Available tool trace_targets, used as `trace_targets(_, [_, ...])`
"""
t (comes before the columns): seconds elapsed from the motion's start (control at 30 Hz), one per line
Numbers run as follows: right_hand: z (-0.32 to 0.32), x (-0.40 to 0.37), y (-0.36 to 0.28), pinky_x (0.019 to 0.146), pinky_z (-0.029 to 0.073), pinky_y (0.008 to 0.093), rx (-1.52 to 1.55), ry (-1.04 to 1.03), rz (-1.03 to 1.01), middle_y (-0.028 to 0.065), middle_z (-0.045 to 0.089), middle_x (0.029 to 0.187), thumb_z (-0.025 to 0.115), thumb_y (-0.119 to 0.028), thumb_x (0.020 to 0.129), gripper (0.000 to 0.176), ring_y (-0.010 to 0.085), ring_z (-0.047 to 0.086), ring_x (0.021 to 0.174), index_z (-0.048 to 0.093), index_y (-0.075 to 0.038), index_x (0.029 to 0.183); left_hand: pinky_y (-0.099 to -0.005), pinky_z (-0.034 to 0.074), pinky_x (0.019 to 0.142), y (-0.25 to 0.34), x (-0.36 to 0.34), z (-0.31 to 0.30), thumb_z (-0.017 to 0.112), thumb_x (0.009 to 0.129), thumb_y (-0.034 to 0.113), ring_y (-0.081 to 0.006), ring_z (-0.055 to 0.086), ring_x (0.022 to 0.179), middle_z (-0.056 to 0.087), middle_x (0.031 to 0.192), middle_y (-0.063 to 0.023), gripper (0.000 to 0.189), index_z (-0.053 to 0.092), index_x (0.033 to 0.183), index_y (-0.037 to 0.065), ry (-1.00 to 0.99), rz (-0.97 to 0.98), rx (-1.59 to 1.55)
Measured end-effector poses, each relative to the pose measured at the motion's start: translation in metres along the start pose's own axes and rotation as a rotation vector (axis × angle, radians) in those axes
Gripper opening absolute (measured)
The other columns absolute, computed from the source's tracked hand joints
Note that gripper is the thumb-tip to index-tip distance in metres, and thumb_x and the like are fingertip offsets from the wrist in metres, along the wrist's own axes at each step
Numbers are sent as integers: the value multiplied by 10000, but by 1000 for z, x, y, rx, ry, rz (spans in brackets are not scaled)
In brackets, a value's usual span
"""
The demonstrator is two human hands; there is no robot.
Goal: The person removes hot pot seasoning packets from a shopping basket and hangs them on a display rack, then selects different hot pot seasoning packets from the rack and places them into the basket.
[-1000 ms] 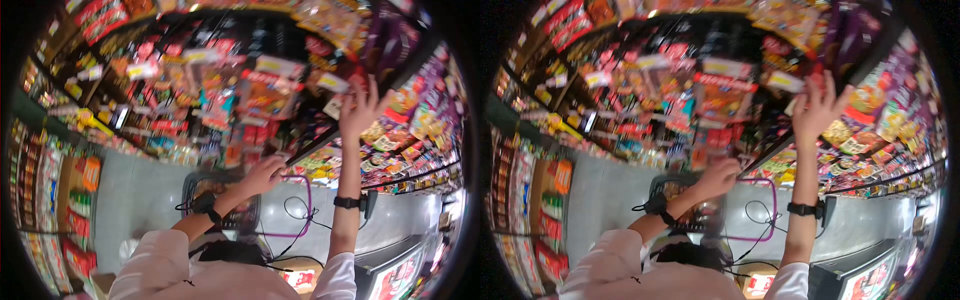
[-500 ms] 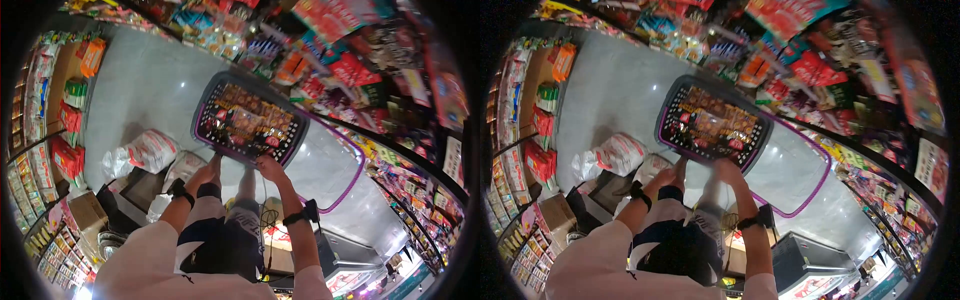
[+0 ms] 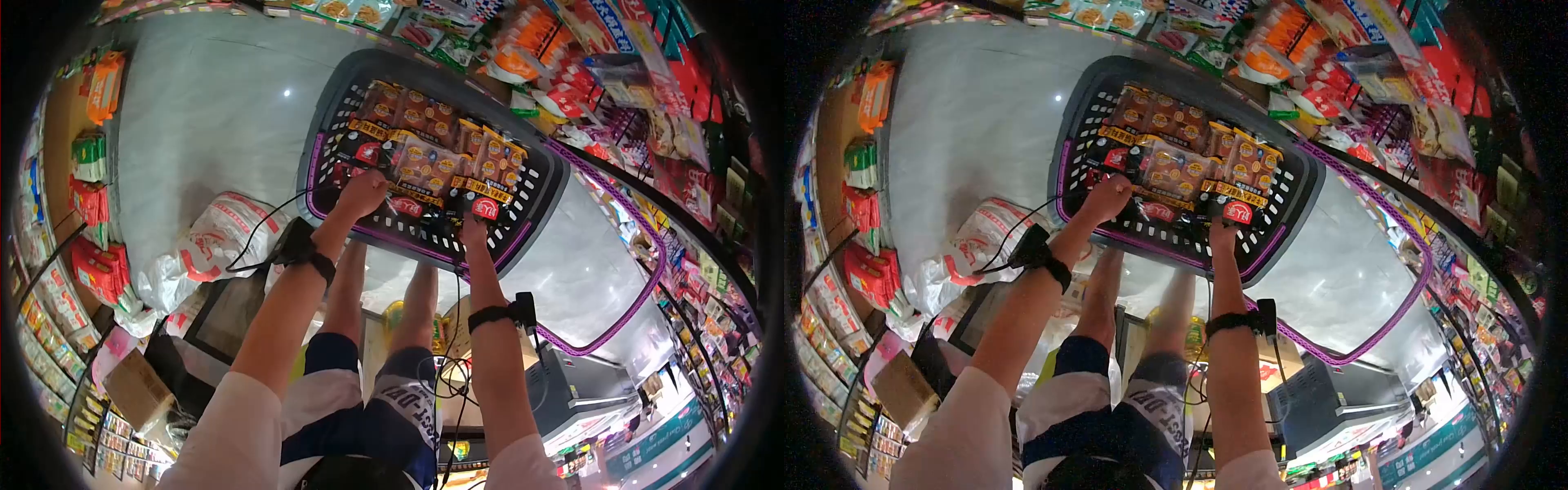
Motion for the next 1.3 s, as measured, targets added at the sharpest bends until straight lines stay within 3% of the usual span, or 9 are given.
trace_targets(0.13, [24, 6, 17, 884, 482, 356, 885, 8, 454, 81, 677, 1070, 602, -505, 907, 478, 234, 651, 990, 609, -93, 1148, -439, 533, 835, -10, -2, 16, 560, 907, 246, -372, 667, 973, 703, 996, -183, 237, 646, 1020, 56, -53, 66, 30])
trace_targets(0.27, [30, 8, 34, 953, 490, 361, 1575, 66, 502, 80, 681, 1079, 630, -456, 930, 416, 222, 640, 1040, 616, -102, 1147, -401, 538, 821, -35, -32, 28, 576, 918, 241, -351, 679, 958, 709, 972, -169, 220, 648, 1006, 53, -177, 100, 149])
trace_targets(0.5, [15, 31, 24, 809, 563, 362, 1451, 124, 484, 101, 680, 1101, 661, -186, 939, 250, 248, 655, 1056, 592, -57, 1141, -403, 539, 791, -52, -62, 30, 585, 921, 273, -321, 694, 908, 708, 923, -161, 233, 653, 986, 60, -175, 36, -160])
trace_targets(0.73, [18, 19, 10, 1021, 474, 458, 1496, 94, 424, 142, 577, 1291, 532, -145, 996, 345, 308, 561, 1216, 495, -29, 1320, -468, 526, 750, -44, -54, -1, 507, 927, 287, -397, 673, 880, 693, 879, -197, 283, 639, 957, 38, -126, 7, 188])
trace_targets(0.87, [3, 7, 8, 921, 534, 429, 1293, 149, 407, 148, 602, 1202, 517, -90, 983, 308, 286, 621, 1100, 530, 6, 1276, -490, 513, 737, -49, -62, -10, 501, 926, 316, -434, 649, 862, 677, 866, -217, 320, 645, 960, 33, -112, 86, 186])
trace_targets(1.1, [-100, -38, -59, 677, 576, 348, 587, 152, -247, 156, 692, 914, 600, -136, 915, 220, 278, 713, 757, 614, 78, 970, -445, 521, 728, -39, -119, -20, 511, 956, 296, -338, 670, 805, 683, 865, -174, 312, 645, 955, 13, -284, -35, -106])
trace_targets(1.13, [-125, -68, -91, 644, 549, 371, 100, 223, -419, 202, 678, 755, 596, -159, 925, 263, 291, 718, 703, 597, 92, 847, -420, 525, 713, -12, -136, -25, 526, 963, 278, -287, 677, 786, 684, 873, -148, 287, 646, 970, 17, -245, -56, -237])
trace_targets(1.17, [-139, -95, -112, 678, 482, 532, -31, 280, -479, 321, 608, 805, 581, -232, 936, 316, 479, 620, 826, 568, 57, 810, -398, 526, 713, 7, -146, -26, 540, 963, 264, -255, 671, 791, 680, 878, -135, 265, 644, 986, 21, -258, -44, -336])
trace_targets(1.3, [-206, -227, -187, 658, 469, 540, -237, 208, -568, 285, 617, 800, 622, -164, 905, 220, 475, 603, 822, 555, 7, 784, -325, 530, 725, 81, -179, -46, 597, 948, 190, -172, 657, 821, 668, 910, -108, 202, 620, 1059, 23, -271, 81, -549])
Point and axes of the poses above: each hand's wrist, its own x-axis towards the middle knuckle, its own z-axis out of the palm, y = z × x, the point moved 4 cm from there along x, towards the middle knuckle
